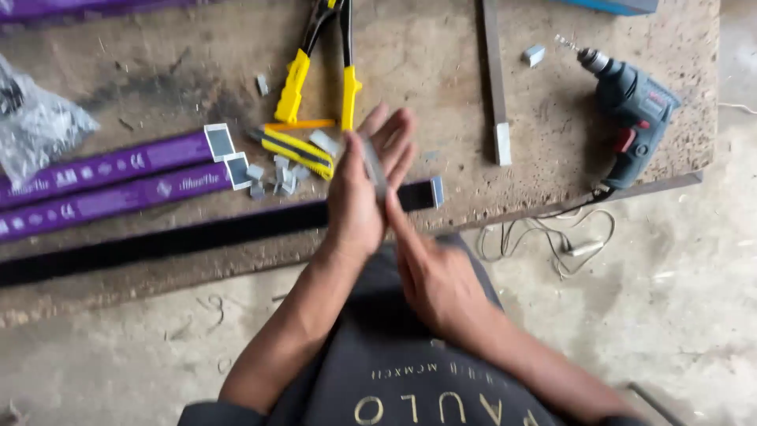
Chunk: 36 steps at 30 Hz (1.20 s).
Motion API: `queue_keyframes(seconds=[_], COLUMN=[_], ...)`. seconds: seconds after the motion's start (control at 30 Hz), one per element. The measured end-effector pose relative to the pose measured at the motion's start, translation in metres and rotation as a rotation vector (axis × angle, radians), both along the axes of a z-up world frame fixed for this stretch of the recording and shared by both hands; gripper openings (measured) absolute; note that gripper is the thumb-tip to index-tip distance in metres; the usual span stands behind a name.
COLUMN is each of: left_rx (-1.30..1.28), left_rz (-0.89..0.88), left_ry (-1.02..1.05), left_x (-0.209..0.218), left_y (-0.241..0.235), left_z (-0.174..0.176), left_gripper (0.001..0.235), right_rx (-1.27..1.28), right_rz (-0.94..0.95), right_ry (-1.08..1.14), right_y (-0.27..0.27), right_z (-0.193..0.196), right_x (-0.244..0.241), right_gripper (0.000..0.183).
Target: Assembling a metal frame by fitting brackets, drilling holes, and using a rivet gun to secure components.
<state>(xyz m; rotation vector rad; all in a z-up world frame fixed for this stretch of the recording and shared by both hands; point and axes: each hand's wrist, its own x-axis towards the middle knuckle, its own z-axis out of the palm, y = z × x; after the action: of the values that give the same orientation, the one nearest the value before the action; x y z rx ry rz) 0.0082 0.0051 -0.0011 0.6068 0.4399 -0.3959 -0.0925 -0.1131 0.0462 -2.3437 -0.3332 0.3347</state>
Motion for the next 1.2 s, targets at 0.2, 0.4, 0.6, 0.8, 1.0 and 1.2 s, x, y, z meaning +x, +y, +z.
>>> queue_keyframes(seconds=[0.2,0.4,0.6,0.8,1.0,1.2], left_rx=[0.428,1.71,1.654,1.737,1.807,1.045], left_rz=[-0.055,-0.437,-0.895,-0.342,-0.492,-0.116], left_ry=[-0.275,-0.959,-1.105,-0.894,-1.026,-0.509], left_x=[0.058,0.068,-0.005,0.015,0.049,0.015], left_y=[-0.017,-0.02,0.028,0.113,0.143,0.082], left_z=[-0.119,-0.148,-0.143,-0.143,-0.15,-0.056], left_gripper=[0.056,0.066,0.038,0.025,0.012,0.009], right_rx=[0.346,0.582,0.522,0.558,0.552,0.672], right_rz=[-0.336,-1.076,-0.934,-0.787,-0.627,-0.406], right_ry=[0.458,0.327,0.258,0.205,0.144,0.063], right_y=[-0.076,-0.118,-0.128,-0.135,-0.123,-0.054], right_z=[-0.006,-0.028,-0.066,-0.071,-0.062,-0.017], right_x=[-0.036,-0.06,-0.075,-0.059,-0.027,0.008], right_gripper=[0.056,0.053,0.051,0.053,0.051,0.057])
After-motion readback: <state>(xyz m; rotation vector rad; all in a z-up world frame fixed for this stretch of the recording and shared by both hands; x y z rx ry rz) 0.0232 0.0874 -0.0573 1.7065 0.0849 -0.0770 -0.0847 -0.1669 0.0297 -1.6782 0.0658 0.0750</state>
